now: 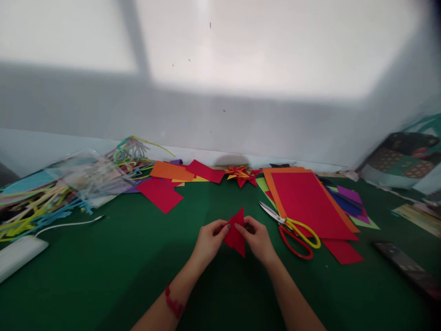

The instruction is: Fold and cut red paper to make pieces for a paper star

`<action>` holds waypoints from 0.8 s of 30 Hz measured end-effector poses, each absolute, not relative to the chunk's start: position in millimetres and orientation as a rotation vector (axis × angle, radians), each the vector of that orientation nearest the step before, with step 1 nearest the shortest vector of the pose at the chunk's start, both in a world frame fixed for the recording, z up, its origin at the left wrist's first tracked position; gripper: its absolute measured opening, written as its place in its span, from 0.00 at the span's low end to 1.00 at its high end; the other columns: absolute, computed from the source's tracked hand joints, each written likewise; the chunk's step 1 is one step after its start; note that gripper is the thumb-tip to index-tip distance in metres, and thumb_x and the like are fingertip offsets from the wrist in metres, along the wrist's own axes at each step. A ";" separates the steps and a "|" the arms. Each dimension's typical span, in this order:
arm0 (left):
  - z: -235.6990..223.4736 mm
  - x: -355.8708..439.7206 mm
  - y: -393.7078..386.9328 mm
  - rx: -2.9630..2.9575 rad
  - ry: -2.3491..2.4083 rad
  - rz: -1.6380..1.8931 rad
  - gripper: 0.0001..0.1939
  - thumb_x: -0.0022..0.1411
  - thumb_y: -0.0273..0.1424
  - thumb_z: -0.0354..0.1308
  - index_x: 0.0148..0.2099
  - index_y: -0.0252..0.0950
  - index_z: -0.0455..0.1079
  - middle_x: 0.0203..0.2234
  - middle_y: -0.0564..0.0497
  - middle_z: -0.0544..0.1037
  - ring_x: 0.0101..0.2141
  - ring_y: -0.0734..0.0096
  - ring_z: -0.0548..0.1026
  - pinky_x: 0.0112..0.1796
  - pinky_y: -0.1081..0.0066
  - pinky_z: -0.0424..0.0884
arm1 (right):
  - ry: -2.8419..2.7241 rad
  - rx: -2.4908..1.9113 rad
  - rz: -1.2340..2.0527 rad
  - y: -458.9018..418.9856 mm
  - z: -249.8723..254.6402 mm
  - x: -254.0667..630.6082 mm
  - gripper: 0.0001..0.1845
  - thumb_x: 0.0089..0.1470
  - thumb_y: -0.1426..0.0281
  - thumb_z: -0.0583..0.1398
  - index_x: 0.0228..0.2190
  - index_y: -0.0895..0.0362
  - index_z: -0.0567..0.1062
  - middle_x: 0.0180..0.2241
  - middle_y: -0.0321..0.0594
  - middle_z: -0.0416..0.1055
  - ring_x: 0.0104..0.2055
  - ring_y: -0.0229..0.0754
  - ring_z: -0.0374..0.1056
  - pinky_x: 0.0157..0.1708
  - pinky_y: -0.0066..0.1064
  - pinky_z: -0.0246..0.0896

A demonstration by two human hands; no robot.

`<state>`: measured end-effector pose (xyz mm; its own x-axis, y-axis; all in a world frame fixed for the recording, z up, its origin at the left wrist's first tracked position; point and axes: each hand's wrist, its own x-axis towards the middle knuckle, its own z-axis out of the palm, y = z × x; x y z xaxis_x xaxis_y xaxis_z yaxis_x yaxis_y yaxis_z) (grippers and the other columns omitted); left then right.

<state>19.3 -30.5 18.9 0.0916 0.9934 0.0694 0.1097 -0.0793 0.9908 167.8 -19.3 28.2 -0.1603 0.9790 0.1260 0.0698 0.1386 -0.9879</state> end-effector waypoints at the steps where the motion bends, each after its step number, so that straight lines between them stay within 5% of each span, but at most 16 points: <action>1: 19.8 18.8 -30.5 1.411 1.193 1.126 0.12 0.56 0.36 0.50 0.34 0.34 0.70 0.26 0.51 0.74 0.27 0.70 0.70 0.28 0.75 0.63 | -1.462 -1.087 1.180 -19.4 28.6 168.3 0.11 0.46 0.61 0.58 0.26 0.57 0.71 0.25 0.36 0.70 0.27 0.39 0.64 0.26 0.28 0.59; 7: 28.9 18.2 -35.6 1.561 1.292 1.126 0.12 0.58 0.35 0.46 0.30 0.36 0.67 0.21 0.54 0.70 0.23 0.74 0.66 0.25 0.77 0.59 | -1.485 -1.080 1.218 -21.3 27.9 166.9 0.10 0.46 0.62 0.58 0.26 0.56 0.71 0.24 0.35 0.68 0.26 0.38 0.63 0.26 0.27 0.58; 16: 34.2 22.0 -42.0 1.551 1.385 1.151 0.14 0.58 0.38 0.46 0.38 0.39 0.70 0.22 0.53 0.73 0.22 0.72 0.68 0.23 0.76 0.59 | -1.435 -1.092 1.193 -22.0 25.9 161.2 0.11 0.45 0.61 0.59 0.26 0.56 0.70 0.26 0.36 0.69 0.27 0.39 0.64 0.25 0.26 0.57; 24: 17.5 11.6 -26.7 1.115 1.457 1.221 0.20 0.55 0.46 0.46 0.36 0.35 0.67 0.32 0.45 0.75 0.30 0.66 0.73 0.26 0.73 0.65 | -1.307 -1.239 0.901 -12.3 25.5 180.2 0.13 0.43 0.59 0.60 0.26 0.56 0.71 0.16 0.31 0.64 0.17 0.34 0.55 0.16 0.25 0.49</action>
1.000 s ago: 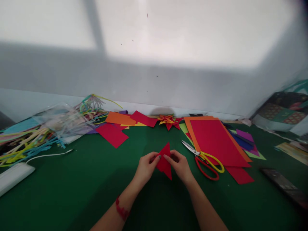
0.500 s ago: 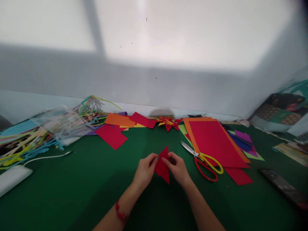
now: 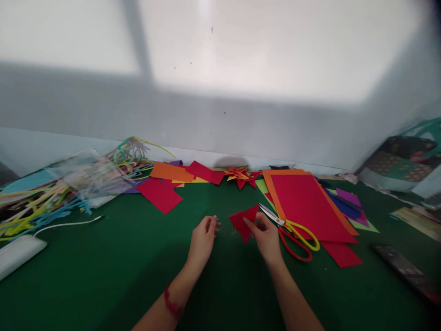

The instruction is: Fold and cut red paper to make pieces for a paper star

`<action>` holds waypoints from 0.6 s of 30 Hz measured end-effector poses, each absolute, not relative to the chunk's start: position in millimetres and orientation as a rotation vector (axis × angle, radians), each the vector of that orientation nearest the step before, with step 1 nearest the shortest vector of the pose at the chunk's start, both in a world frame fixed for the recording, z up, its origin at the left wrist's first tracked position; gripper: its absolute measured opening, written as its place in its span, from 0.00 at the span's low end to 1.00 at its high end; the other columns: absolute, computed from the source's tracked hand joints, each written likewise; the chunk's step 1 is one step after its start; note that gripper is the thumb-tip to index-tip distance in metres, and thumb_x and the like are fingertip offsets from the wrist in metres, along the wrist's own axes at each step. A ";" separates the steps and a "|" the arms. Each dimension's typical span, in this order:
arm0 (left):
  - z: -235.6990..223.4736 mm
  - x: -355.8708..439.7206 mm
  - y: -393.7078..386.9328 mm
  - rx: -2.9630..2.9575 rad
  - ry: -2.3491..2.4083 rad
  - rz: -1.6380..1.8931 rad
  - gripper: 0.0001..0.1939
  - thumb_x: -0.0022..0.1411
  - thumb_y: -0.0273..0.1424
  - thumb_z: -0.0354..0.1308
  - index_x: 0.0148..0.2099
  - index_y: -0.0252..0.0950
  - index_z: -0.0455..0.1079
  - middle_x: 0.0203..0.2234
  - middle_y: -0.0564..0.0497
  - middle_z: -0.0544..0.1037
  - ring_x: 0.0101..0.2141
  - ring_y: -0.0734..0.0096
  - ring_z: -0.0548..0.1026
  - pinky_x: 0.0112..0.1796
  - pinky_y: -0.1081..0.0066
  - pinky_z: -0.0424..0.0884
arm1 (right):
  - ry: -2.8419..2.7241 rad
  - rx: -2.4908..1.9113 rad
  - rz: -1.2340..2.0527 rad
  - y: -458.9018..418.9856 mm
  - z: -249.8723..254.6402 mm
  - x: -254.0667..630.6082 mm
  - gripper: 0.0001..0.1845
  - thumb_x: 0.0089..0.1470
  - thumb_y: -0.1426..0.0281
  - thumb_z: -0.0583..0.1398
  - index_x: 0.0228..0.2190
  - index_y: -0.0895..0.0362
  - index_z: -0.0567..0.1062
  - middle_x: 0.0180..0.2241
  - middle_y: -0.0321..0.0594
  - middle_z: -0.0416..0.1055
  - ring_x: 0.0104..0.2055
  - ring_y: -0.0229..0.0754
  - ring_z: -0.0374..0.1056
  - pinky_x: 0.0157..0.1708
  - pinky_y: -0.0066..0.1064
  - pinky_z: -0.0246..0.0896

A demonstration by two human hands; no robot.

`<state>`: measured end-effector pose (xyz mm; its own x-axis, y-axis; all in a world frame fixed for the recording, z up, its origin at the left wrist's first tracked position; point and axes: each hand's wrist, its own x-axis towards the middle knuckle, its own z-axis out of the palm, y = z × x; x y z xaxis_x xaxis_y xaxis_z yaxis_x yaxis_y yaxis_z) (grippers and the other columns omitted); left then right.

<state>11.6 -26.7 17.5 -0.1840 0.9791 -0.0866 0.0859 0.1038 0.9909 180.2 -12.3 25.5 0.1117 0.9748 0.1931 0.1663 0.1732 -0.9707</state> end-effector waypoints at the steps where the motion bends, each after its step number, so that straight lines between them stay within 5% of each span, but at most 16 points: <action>1: 16.7 9.4 -23.7 1.036 1.428 1.199 0.21 0.55 0.47 0.46 0.35 0.34 0.66 0.30 0.44 0.76 0.29 0.65 0.73 0.27 0.72 0.66 | -1.292 -1.242 0.936 -12.7 25.8 180.1 0.13 0.43 0.59 0.60 0.28 0.56 0.71 0.15 0.31 0.63 0.16 0.35 0.56 0.15 0.25 0.48; 4: 18.2 7.0 -18.9 0.811 1.229 1.009 0.25 0.54 0.49 0.45 0.35 0.31 0.66 0.26 0.43 0.76 0.26 0.66 0.75 0.29 0.68 0.68 | -1.353 -1.198 0.978 -16.2 27.9 176.6 0.12 0.45 0.62 0.59 0.31 0.55 0.72 0.21 0.36 0.70 0.21 0.40 0.64 0.16 0.26 0.54; 8: 22.7 11.8 -23.0 0.740 1.009 0.948 0.26 0.52 0.50 0.48 0.37 0.30 0.67 0.23 0.45 0.76 0.25 0.67 0.75 0.30 0.68 0.69 | -1.597 -1.003 0.825 -21.0 30.5 171.0 0.07 0.47 0.71 0.57 0.29 0.52 0.75 0.39 0.39 0.70 0.42 0.45 0.65 0.39 0.34 0.61; 12: 23.1 11.0 -25.2 0.793 1.008 0.996 0.19 0.48 0.43 0.58 0.35 0.31 0.67 0.20 0.51 0.75 0.21 0.72 0.73 0.27 0.71 0.69 | -1.747 -0.916 0.769 -21.9 28.2 167.0 0.11 0.48 0.75 0.55 0.31 0.51 0.75 0.39 0.39 0.70 0.43 0.43 0.65 0.45 0.37 0.58; 18: 24.6 -1.9 -19.3 0.766 1.064 1.115 0.14 0.48 0.39 0.59 0.30 0.32 0.66 0.21 0.51 0.75 0.23 0.71 0.74 0.27 0.73 0.69 | -1.805 -0.900 0.692 -21.9 26.4 163.4 0.12 0.49 0.75 0.55 0.35 0.50 0.74 0.51 0.39 0.59 0.44 0.42 0.64 0.44 0.35 0.60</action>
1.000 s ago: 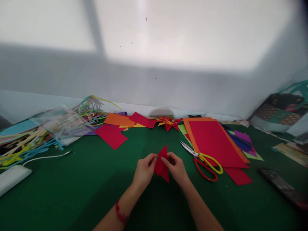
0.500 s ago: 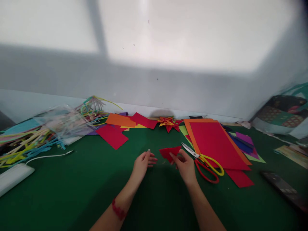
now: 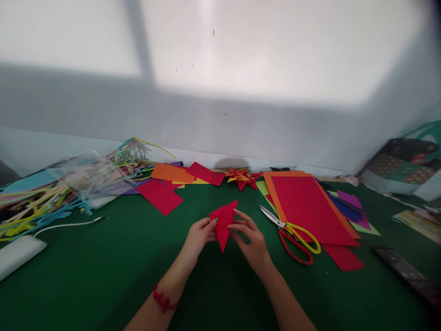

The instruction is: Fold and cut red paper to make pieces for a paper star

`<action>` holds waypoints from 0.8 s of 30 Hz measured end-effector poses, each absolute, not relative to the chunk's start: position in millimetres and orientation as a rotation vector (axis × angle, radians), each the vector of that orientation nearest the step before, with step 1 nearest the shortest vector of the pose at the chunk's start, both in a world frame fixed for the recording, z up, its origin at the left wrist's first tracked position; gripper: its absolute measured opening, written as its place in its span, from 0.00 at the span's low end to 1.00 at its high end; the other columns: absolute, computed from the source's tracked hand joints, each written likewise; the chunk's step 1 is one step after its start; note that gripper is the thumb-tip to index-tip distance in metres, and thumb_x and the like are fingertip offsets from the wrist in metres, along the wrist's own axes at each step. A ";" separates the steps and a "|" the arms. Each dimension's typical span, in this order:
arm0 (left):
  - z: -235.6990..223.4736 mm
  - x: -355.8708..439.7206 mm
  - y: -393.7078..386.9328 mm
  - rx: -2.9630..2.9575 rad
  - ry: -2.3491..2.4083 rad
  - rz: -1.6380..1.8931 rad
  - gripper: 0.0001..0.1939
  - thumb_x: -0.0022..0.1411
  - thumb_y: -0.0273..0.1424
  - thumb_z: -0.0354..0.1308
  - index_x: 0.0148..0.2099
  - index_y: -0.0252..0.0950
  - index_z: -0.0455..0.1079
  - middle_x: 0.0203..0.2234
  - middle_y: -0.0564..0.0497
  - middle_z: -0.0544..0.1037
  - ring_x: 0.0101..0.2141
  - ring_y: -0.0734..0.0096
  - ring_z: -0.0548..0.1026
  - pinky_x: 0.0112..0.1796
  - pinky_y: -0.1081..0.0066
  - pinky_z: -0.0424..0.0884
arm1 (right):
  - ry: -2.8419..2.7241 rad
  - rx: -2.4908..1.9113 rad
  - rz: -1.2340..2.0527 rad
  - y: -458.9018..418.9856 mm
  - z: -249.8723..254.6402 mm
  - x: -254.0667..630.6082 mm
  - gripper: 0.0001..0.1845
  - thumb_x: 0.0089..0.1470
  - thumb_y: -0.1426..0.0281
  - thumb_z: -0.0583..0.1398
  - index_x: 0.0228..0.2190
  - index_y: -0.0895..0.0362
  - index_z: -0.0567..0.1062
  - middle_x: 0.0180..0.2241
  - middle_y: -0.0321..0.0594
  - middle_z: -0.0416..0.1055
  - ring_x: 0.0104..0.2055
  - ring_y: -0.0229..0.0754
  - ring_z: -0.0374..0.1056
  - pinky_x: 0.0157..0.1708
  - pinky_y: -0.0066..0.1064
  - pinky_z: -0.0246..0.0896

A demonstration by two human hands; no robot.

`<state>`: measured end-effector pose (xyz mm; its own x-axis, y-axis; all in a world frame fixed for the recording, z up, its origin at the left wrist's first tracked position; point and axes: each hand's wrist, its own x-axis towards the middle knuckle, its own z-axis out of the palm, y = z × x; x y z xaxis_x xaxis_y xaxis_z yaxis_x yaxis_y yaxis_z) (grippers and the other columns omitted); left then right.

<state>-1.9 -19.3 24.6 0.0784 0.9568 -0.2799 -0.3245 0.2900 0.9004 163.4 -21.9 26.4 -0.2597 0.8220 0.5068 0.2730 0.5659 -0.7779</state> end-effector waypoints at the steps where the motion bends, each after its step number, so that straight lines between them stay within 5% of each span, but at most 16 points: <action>1: 24.9 -2.6 -19.0 0.778 1.064 1.125 0.14 0.49 0.38 0.59 0.30 0.32 0.66 0.22 0.50 0.76 0.23 0.71 0.74 0.27 0.72 0.69 | -1.819 -0.894 0.694 -22.0 26.4 163.4 0.12 0.49 0.75 0.55 0.35 0.50 0.74 0.52 0.40 0.58 0.44 0.42 0.64 0.44 0.35 0.61; 11: 24.2 6.0 -21.2 0.977 1.008 1.224 0.18 0.41 0.31 0.64 0.38 0.32 0.68 0.33 0.45 0.77 0.36 0.62 0.74 0.37 0.67 0.68 | -1.865 -0.853 0.658 -23.5 24.6 163.7 0.09 0.48 0.75 0.57 0.32 0.52 0.75 0.54 0.40 0.54 0.48 0.44 0.60 0.45 0.35 0.59; 16: 24.2 3.8 -20.7 0.856 1.097 1.251 0.17 0.43 0.33 0.63 0.36 0.32 0.68 0.29 0.47 0.78 0.30 0.63 0.75 0.30 0.69 0.69 | -1.554 -0.982 0.829 -24.1 29.5 160.9 0.22 0.49 0.70 0.57 0.48 0.49 0.63 0.56 0.44 0.49 0.41 0.42 0.65 0.34 0.31 0.65; 18: 22.3 4.8 -20.4 0.840 1.104 1.263 0.16 0.42 0.33 0.64 0.35 0.32 0.68 0.28 0.47 0.78 0.29 0.64 0.75 0.29 0.70 0.69 | -1.399 -1.037 0.975 -21.5 27.4 161.3 0.28 0.48 0.66 0.57 0.51 0.49 0.57 0.51 0.45 0.59 0.35 0.40 0.67 0.27 0.30 0.66; 20: 19.9 7.1 -20.7 0.844 1.093 1.241 0.15 0.41 0.32 0.64 0.33 0.32 0.68 0.27 0.48 0.78 0.28 0.66 0.75 0.29 0.70 0.69 | -1.338 -1.070 1.140 -18.5 23.9 162.3 0.25 0.46 0.62 0.58 0.47 0.53 0.63 0.38 0.42 0.69 0.28 0.38 0.67 0.22 0.27 0.63; 24: 16.2 12.7 -23.3 0.899 1.056 1.134 0.12 0.41 0.32 0.64 0.29 0.32 0.68 0.23 0.50 0.76 0.24 0.69 0.74 0.27 0.71 0.68 | -1.376 -1.091 1.255 -17.5 20.8 163.0 0.14 0.43 0.61 0.60 0.29 0.59 0.73 0.20 0.33 0.67 0.20 0.34 0.61 0.18 0.24 0.56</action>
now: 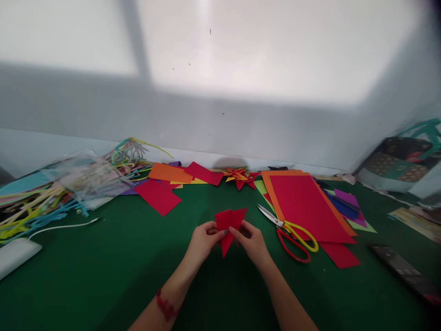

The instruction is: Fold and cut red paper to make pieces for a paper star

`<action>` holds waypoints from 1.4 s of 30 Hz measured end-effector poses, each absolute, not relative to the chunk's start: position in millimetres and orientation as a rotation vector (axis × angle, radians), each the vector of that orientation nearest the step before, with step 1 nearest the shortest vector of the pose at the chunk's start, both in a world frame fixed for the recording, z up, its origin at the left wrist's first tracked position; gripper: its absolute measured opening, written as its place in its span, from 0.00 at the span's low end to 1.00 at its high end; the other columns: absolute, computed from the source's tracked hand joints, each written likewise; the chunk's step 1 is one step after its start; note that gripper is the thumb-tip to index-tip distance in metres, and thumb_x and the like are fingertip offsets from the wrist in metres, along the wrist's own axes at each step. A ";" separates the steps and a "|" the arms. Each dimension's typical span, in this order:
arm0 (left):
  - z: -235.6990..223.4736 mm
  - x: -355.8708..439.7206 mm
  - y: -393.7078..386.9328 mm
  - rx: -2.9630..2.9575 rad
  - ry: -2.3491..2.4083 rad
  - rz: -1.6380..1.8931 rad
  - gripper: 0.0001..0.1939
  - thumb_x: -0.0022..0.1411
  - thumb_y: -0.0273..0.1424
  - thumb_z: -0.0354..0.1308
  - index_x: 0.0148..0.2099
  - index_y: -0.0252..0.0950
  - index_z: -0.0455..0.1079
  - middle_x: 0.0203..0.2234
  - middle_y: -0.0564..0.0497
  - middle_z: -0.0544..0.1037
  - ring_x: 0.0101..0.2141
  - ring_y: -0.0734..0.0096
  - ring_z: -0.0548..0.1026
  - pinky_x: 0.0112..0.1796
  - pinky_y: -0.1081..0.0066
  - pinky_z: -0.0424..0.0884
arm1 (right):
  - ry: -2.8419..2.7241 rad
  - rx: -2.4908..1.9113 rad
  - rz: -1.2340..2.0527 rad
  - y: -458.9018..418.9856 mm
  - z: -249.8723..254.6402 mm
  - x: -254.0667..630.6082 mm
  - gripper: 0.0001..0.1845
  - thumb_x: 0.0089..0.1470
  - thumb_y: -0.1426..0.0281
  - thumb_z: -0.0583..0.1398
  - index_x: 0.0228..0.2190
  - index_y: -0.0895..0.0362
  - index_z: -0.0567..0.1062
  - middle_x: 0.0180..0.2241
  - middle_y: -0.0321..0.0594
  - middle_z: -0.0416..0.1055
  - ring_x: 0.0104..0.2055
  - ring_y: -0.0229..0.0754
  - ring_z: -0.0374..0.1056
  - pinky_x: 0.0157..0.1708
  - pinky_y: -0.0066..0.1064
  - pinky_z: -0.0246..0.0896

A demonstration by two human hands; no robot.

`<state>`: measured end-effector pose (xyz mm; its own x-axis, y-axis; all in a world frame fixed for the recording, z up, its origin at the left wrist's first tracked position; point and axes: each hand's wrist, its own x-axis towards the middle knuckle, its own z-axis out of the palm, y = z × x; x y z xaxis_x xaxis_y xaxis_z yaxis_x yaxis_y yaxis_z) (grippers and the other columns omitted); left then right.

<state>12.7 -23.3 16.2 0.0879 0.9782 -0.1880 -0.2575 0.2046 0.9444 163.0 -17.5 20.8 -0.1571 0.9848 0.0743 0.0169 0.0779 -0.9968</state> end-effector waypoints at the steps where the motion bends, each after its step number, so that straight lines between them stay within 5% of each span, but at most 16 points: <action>1: 15.8 13.8 -24.0 0.913 1.058 1.126 0.11 0.41 0.32 0.64 0.27 0.32 0.67 0.22 0.51 0.76 0.24 0.70 0.73 0.26 0.72 0.67 | -1.389 -1.087 1.246 -18.5 21.4 162.6 0.14 0.43 0.61 0.60 0.29 0.59 0.73 0.20 0.33 0.67 0.20 0.33 0.60 0.18 0.24 0.55; 17: 13.7 13.4 -27.4 1.140 1.319 1.223 0.13 0.49 0.38 0.56 0.24 0.33 0.66 0.15 0.57 0.67 0.17 0.80 0.63 0.19 0.79 0.55 | -1.298 -1.156 1.301 -22.3 22.4 158.1 0.13 0.42 0.62 0.61 0.24 0.61 0.73 0.17 0.36 0.69 0.19 0.37 0.64 0.20 0.27 0.59; 42: 21.2 18.9 -29.2 1.193 1.208 1.142 0.18 0.52 0.43 0.52 0.21 0.34 0.62 0.14 0.57 0.63 0.18 0.79 0.61 0.21 0.78 0.56 | -1.232 -1.096 1.325 -23.5 27.2 157.8 0.15 0.43 0.60 0.61 0.24 0.61 0.71 0.15 0.35 0.68 0.17 0.37 0.63 0.20 0.27 0.59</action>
<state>18.9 -29.2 21.2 0.0378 0.9980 -0.0510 0.0054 0.0508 0.9987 157.8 -23.5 27.2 -0.1104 0.9939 0.0053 -0.0776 -0.0033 -0.9970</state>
